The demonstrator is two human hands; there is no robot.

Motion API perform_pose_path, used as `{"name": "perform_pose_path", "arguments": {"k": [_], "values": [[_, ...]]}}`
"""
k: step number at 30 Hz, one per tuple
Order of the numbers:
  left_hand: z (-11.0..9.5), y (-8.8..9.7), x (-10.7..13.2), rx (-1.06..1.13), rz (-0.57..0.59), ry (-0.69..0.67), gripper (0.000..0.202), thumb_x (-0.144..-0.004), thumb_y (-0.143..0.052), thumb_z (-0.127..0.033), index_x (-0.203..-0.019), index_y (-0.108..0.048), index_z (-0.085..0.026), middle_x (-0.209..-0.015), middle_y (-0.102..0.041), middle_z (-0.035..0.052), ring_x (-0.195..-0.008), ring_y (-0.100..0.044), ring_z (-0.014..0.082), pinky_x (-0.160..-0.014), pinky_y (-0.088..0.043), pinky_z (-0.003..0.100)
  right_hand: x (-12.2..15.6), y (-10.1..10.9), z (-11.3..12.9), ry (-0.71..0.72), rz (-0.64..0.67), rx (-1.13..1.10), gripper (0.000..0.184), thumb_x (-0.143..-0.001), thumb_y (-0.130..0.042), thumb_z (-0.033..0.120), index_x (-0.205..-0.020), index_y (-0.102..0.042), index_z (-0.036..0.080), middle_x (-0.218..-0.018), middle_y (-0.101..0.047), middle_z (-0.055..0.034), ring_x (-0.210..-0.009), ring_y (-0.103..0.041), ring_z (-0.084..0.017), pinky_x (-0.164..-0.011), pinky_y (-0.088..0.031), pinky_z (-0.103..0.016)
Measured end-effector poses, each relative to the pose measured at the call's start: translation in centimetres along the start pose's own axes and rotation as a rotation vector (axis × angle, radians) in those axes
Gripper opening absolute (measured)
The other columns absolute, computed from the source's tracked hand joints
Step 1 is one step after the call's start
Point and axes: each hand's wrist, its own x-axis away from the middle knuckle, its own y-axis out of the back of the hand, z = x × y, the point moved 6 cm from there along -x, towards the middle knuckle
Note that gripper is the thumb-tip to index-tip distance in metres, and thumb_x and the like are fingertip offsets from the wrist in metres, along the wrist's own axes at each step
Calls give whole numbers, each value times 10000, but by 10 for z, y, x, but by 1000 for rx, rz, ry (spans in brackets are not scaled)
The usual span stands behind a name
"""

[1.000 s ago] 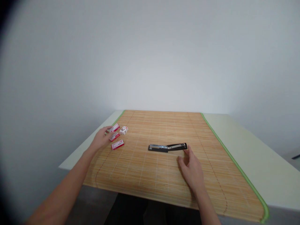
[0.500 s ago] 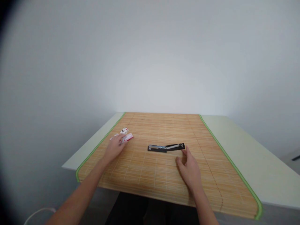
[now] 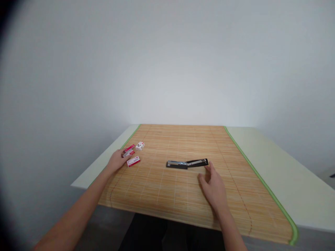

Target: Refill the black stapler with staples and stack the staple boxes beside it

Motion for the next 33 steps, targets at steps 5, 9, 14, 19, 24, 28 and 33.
{"name": "perform_pose_path", "arguments": {"k": [5,9,14,19,24,28,33], "values": [[12,18,21,0,-108,14,874,-788,-725,-490,-1524,-392,-158,-1298,-641,139,-1175,-595,327,-976,-473,415,1,0,1,-1,-8,-11,765,-915,-561,475,-1599,-312,242,-1379,-649,-112,-1216,-628,-330,-1009,-495,-509],[-17,30,58,108,-220,77,744,-865,-668,-514,-1492,-432,-190,-1238,-673,132,-1101,-642,325,-945,-506,461,1,-1,-2,-13,-16,-31,766,-908,-575,497,-1586,-324,242,-1390,-637,-113,-1170,-644,-321,-989,-505,-508],[-156,-34,120,400,118,-315,509,-891,-696,-429,-1364,-575,-286,-1277,-674,75,-1117,-648,258,-993,-508,425,5,10,-5,-51,-112,-50,636,-909,-592,519,-1444,-482,194,-1300,-663,-144,-1165,-636,-323,-1015,-492,-505],[-223,-70,153,395,339,-504,503,-830,-782,-412,-1300,-637,-313,-1278,-659,68,-1205,-580,287,-1050,-453,448,19,19,14,106,16,-53,331,-989,-514,483,-1121,-685,232,-1137,-711,-108,-1056,-669,-291,-959,-535,-471],[-200,-63,144,322,340,-496,414,-835,-767,-491,-1207,-698,-321,-1213,-641,60,-1175,-558,286,-1024,-436,441,38,11,55,510,466,38,337,-1009,-545,402,-1318,-679,372,-1480,-570,-17,-1374,-513,-286,-1197,-365,-532],[-203,-71,142,330,377,-509,379,-825,-784,-492,-1166,-717,-342,-1175,-648,45,-1141,-561,276,-1003,-430,435,34,9,72,626,708,78,425,-1000,-586,386,-1423,-584,415,-1619,-396,53,-1506,-350,-273,-1269,-207,-560],[-226,-87,142,363,400,-548,412,-797,-810,-507,-1171,-720,-361,-1213,-644,26,-1167,-549,276,-1020,-411,441,21,14,79,661,791,25,377,-972,-635,382,-1348,-657,380,-1600,-417,59,-1507,-354,-239,-1279,-213,-518]]}}
